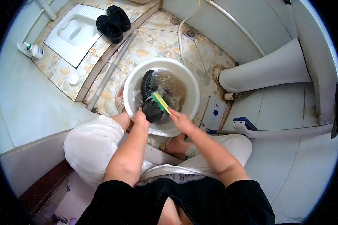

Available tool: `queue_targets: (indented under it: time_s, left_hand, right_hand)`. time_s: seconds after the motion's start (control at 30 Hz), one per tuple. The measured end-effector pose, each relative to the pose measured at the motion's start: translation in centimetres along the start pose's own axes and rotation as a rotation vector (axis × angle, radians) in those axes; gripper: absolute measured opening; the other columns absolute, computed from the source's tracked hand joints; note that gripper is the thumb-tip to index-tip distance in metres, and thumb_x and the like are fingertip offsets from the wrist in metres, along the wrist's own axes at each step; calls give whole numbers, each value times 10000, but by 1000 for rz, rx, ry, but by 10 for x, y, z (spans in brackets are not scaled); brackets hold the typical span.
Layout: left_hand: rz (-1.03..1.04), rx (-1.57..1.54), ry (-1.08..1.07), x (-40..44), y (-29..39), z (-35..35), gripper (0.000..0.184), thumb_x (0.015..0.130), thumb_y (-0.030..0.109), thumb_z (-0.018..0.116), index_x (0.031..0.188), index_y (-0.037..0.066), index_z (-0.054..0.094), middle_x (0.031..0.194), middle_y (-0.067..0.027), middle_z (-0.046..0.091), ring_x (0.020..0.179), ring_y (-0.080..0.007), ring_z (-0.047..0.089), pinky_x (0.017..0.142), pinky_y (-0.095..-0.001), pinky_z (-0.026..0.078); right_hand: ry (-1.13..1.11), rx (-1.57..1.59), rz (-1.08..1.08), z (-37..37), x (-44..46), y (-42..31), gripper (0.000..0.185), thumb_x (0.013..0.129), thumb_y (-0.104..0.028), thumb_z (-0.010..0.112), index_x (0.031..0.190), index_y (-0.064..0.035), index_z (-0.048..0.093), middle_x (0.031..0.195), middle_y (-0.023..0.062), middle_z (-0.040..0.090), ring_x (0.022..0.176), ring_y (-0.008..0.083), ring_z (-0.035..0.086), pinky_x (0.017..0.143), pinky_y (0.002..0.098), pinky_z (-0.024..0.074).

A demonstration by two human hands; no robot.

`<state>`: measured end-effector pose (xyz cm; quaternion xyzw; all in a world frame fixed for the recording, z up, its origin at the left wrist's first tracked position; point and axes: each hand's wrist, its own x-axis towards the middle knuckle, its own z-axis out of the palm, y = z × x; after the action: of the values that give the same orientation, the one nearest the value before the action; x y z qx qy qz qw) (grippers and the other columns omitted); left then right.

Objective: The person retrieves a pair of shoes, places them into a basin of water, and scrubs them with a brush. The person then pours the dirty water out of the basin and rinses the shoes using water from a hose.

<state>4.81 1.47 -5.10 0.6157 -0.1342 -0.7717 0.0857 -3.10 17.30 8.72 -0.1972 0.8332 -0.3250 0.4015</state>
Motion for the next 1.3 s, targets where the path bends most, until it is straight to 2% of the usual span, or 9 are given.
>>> queue_targets:
  time_s: [0.13,0.4,0.47,0.6,0.7,0.8,0.9,1.0,1.3]
  left_hand:
    - [13,19,102,-40,12,16,311,824,279,465,1025,43,488,1022,-51,506,822,-185,497,658,-329,410]
    - [250,236,46,-47,5,17,326,826,291,459,970,0,476,944,-95,533,794,-197,509,717,-307,416]
    - [279,96,39,-59,27,32,356,833,313,436,983,-7,475,937,-100,535,802,-203,515,725,-298,418]
    - [297,-137,-154,-49,34,31,421,824,345,438,1096,23,416,1054,-109,480,943,-223,485,775,-335,411]
    - [332,-132,-186,-42,35,31,475,804,369,472,1125,29,387,1091,-119,452,976,-227,465,802,-360,400]
    - [324,-91,-99,-37,34,36,453,795,351,500,1086,13,422,1037,-118,485,931,-208,486,779,-348,415]
    - [299,-24,-112,-56,37,43,379,795,302,514,997,-18,484,931,-102,535,857,-189,514,732,-312,429]
    - [364,18,-126,-37,19,35,395,796,311,508,1026,-8,472,944,-103,532,852,-200,514,722,-328,435]
    - [78,-352,-82,-66,46,58,425,873,358,306,1100,25,441,1090,-90,497,938,-230,511,793,-401,432]
  right_hand:
    - [192,-500,101,6,50,-3,343,831,-281,398,1156,-181,446,822,200,566,754,355,548,677,408,433]
    - [247,-347,20,-8,110,45,309,827,-264,393,1086,-132,496,896,190,554,822,345,531,723,400,415]
    - [399,-275,268,-31,84,34,301,835,-251,369,1074,-133,509,886,194,550,782,362,519,701,397,408]
    - [126,-415,197,-13,93,85,318,845,-225,330,1097,-118,492,889,159,571,799,324,546,688,386,431]
    - [156,606,479,-29,36,3,321,847,-253,365,1101,-105,494,868,134,585,771,259,560,681,336,435]
    - [115,233,-224,1,14,-1,349,845,-251,417,1189,-193,426,757,66,557,691,192,537,636,294,429]
    - [39,-184,-83,1,-6,-39,356,823,-225,424,1176,-180,429,831,223,547,761,343,541,699,372,427]
    - [123,-401,102,-4,38,-13,337,825,-234,400,1154,-178,447,808,223,548,749,352,538,696,409,419]
    - [482,-165,349,2,70,45,336,845,-232,369,1123,-56,439,948,231,520,856,366,503,732,399,400]
